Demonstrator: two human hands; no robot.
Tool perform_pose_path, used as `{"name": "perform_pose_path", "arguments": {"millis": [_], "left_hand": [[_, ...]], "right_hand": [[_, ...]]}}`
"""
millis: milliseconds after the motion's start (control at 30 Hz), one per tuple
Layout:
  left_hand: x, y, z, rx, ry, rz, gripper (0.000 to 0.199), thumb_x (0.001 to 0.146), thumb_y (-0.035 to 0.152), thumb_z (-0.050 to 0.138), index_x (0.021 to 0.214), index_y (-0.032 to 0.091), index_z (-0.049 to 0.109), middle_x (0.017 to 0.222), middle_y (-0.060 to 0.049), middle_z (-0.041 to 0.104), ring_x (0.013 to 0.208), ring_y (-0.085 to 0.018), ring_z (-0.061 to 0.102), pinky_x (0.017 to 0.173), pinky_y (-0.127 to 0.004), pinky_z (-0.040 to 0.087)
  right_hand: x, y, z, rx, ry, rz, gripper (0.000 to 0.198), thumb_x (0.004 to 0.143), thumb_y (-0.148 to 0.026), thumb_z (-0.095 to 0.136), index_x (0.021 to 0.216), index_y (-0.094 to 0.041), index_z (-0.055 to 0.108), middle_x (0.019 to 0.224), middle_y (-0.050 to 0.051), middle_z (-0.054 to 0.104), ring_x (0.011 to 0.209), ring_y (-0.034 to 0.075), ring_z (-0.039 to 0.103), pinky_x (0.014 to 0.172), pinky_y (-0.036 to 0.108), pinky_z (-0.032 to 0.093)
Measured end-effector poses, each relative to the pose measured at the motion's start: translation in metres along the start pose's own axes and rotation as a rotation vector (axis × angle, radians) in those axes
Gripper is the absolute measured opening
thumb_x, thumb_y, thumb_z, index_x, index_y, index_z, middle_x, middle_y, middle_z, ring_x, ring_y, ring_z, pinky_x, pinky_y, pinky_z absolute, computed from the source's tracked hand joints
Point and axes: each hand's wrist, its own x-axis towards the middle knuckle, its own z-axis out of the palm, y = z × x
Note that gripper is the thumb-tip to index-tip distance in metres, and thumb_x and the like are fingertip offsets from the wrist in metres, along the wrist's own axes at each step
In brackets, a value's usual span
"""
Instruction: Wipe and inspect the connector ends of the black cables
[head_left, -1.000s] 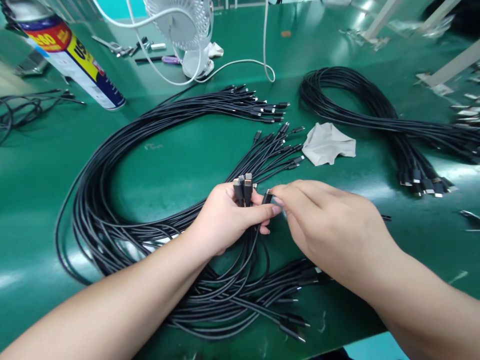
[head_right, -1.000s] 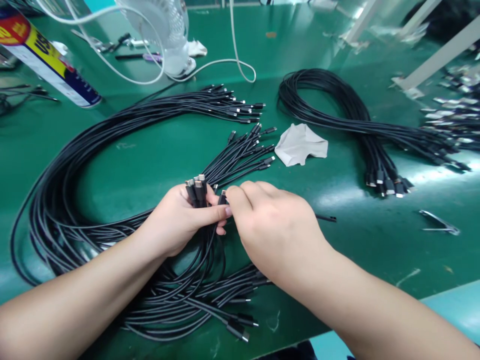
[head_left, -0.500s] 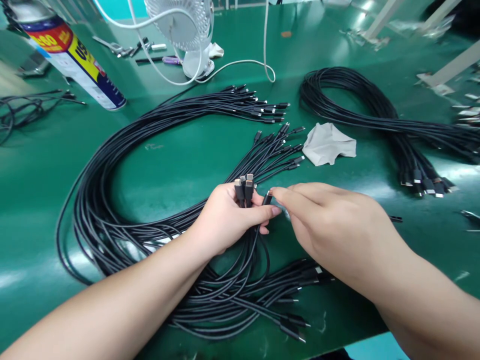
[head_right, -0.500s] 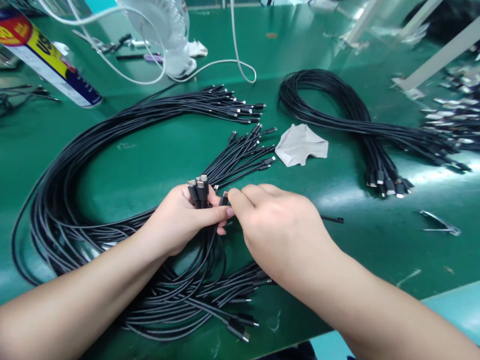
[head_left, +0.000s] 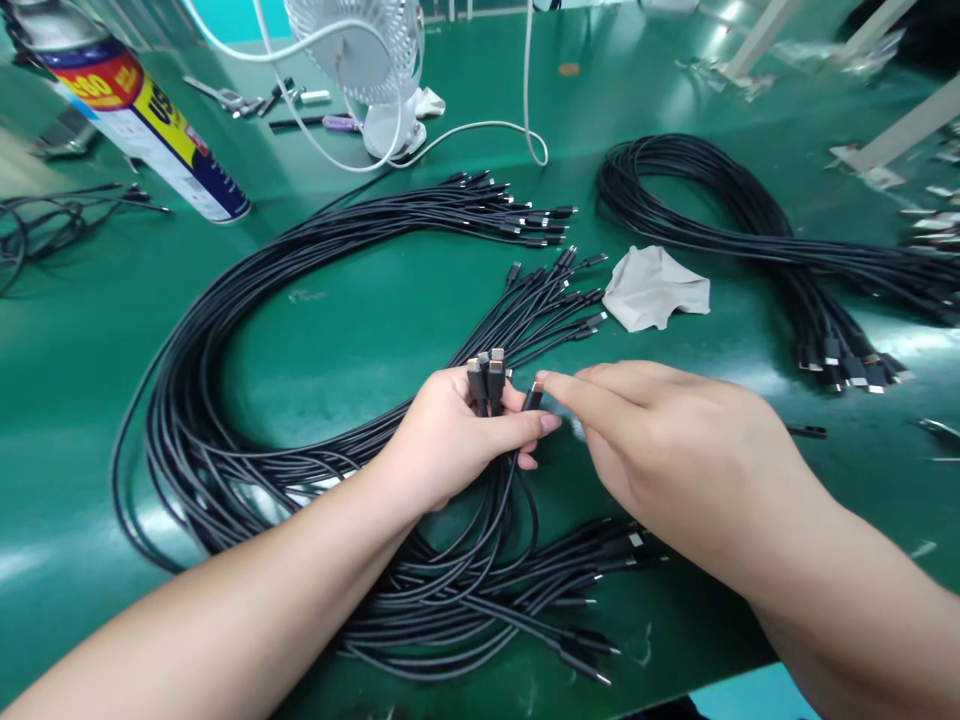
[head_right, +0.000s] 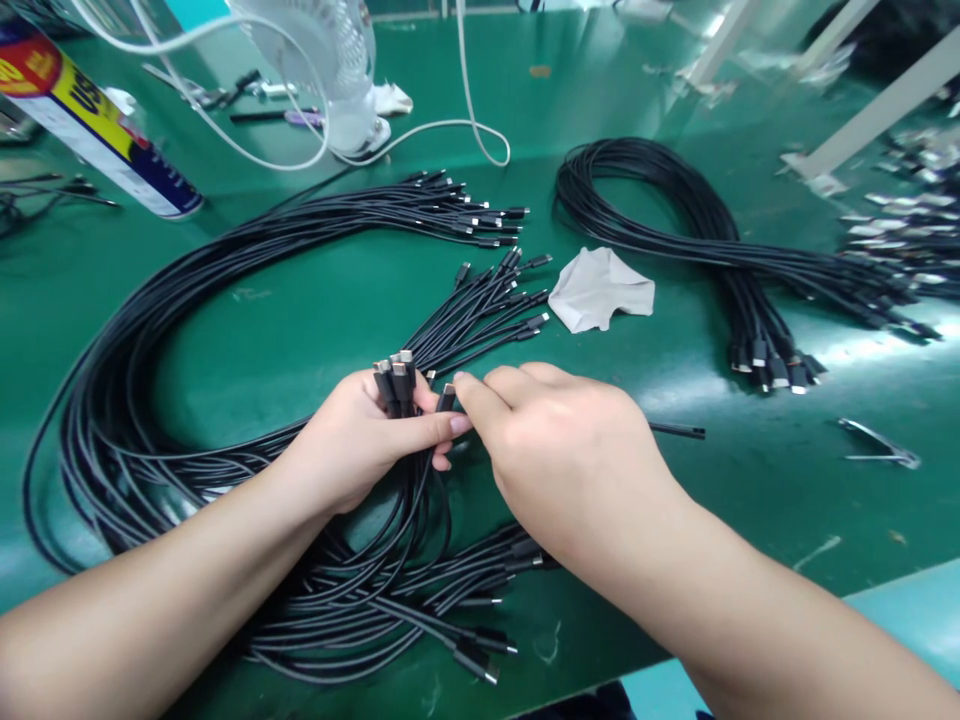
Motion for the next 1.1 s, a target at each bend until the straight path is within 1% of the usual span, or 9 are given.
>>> {"name": "perform_pose_path", "arguments": {"millis": [100, 200, 300, 400, 533, 700, 900, 1000, 1100], "left_hand": [[0.0, -0.001, 0.0, -0.012, -0.012, -0.004, 0.034, 0.058, 0.017, 0.086, 0.064, 0.015, 0.053, 0.052, 0.006, 0.061, 0.048, -0.011, 0.062, 0.052, -0.022, 0.051], [0.0, -0.001, -0.001, -0.003, -0.038, 0.006, 0.031, 0.061, 0.019, 0.085, 0.066, 0.015, 0.054, 0.054, 0.005, 0.062, 0.049, -0.01, 0.062, 0.053, -0.023, 0.052], [-0.001, 0.0, -0.001, 0.012, -0.046, 0.001, 0.031, 0.06, 0.019, 0.085, 0.066, 0.014, 0.056, 0.055, 0.004, 0.063, 0.049, -0.01, 0.062, 0.053, -0.022, 0.052], [-0.002, 0.002, 0.0, 0.006, -0.044, -0.006, 0.032, 0.06, 0.019, 0.085, 0.066, 0.014, 0.054, 0.053, 0.005, 0.062, 0.047, -0.009, 0.061, 0.051, -0.02, 0.05], [-0.002, 0.003, 0.001, -0.006, -0.056, -0.001, 0.034, 0.059, 0.019, 0.086, 0.066, 0.015, 0.053, 0.051, 0.006, 0.062, 0.046, -0.009, 0.061, 0.05, -0.019, 0.049], [-0.001, 0.001, 0.0, 0.012, -0.076, 0.008, 0.035, 0.061, 0.02, 0.086, 0.066, 0.015, 0.051, 0.05, 0.005, 0.062, 0.046, -0.008, 0.06, 0.051, -0.019, 0.049], [-0.001, 0.002, 0.0, 0.01, -0.071, 0.003, 0.036, 0.059, 0.02, 0.086, 0.066, 0.015, 0.051, 0.051, 0.006, 0.061, 0.046, -0.009, 0.06, 0.051, -0.02, 0.049], [-0.002, 0.003, 0.0, 0.01, -0.067, 0.001, 0.036, 0.059, 0.02, 0.087, 0.066, 0.015, 0.052, 0.053, 0.006, 0.061, 0.046, -0.009, 0.061, 0.051, -0.021, 0.049], [-0.002, 0.003, 0.0, 0.018, -0.065, -0.003, 0.035, 0.059, 0.021, 0.087, 0.066, 0.015, 0.052, 0.053, 0.005, 0.062, 0.046, -0.01, 0.061, 0.052, -0.022, 0.049]], "right_hand": [[0.001, 0.001, -0.001, 0.072, -0.024, 0.052, 0.03, 0.088, -0.008, 0.045, 0.096, -0.01, 0.073, 0.086, 0.012, 0.075, 0.066, 0.024, 0.069, 0.051, 0.033, 0.047], [0.004, 0.004, 0.0, 0.279, -0.083, 0.155, 0.026, 0.091, -0.014, 0.046, 0.098, -0.012, 0.071, 0.09, 0.01, 0.074, 0.071, 0.022, 0.069, 0.058, 0.032, 0.049], [0.009, 0.009, 0.001, 0.491, -0.092, 0.214, 0.018, 0.091, -0.014, 0.05, 0.094, -0.015, 0.068, 0.086, 0.004, 0.072, 0.073, 0.016, 0.066, 0.063, 0.026, 0.049], [0.013, 0.013, 0.002, 0.619, -0.086, 0.218, 0.016, 0.09, -0.01, 0.052, 0.084, -0.016, 0.066, 0.077, 0.0, 0.069, 0.067, 0.01, 0.062, 0.061, 0.02, 0.045], [0.015, 0.015, 0.003, 0.634, -0.081, 0.219, 0.016, 0.089, -0.008, 0.056, 0.08, -0.016, 0.066, 0.071, -0.003, 0.068, 0.063, 0.007, 0.059, 0.06, 0.017, 0.044], [0.014, 0.016, 0.005, 0.602, -0.072, 0.2, 0.015, 0.089, -0.008, 0.058, 0.081, -0.016, 0.067, 0.073, -0.002, 0.07, 0.067, 0.008, 0.063, 0.064, 0.018, 0.046], [0.014, 0.015, 0.003, 0.587, -0.051, 0.171, 0.018, 0.089, -0.007, 0.054, 0.084, -0.017, 0.068, 0.078, 0.0, 0.073, 0.069, 0.011, 0.066, 0.063, 0.02, 0.048], [0.014, 0.015, 0.001, 0.618, -0.073, 0.189, 0.02, 0.089, -0.006, 0.053, 0.088, -0.018, 0.069, 0.084, 0.001, 0.075, 0.07, 0.011, 0.068, 0.064, 0.02, 0.05], [0.015, 0.016, -0.001, 0.639, -0.107, 0.21, 0.019, 0.089, -0.008, 0.054, 0.086, -0.019, 0.07, 0.083, 0.001, 0.076, 0.07, 0.012, 0.068, 0.064, 0.022, 0.051]]}}
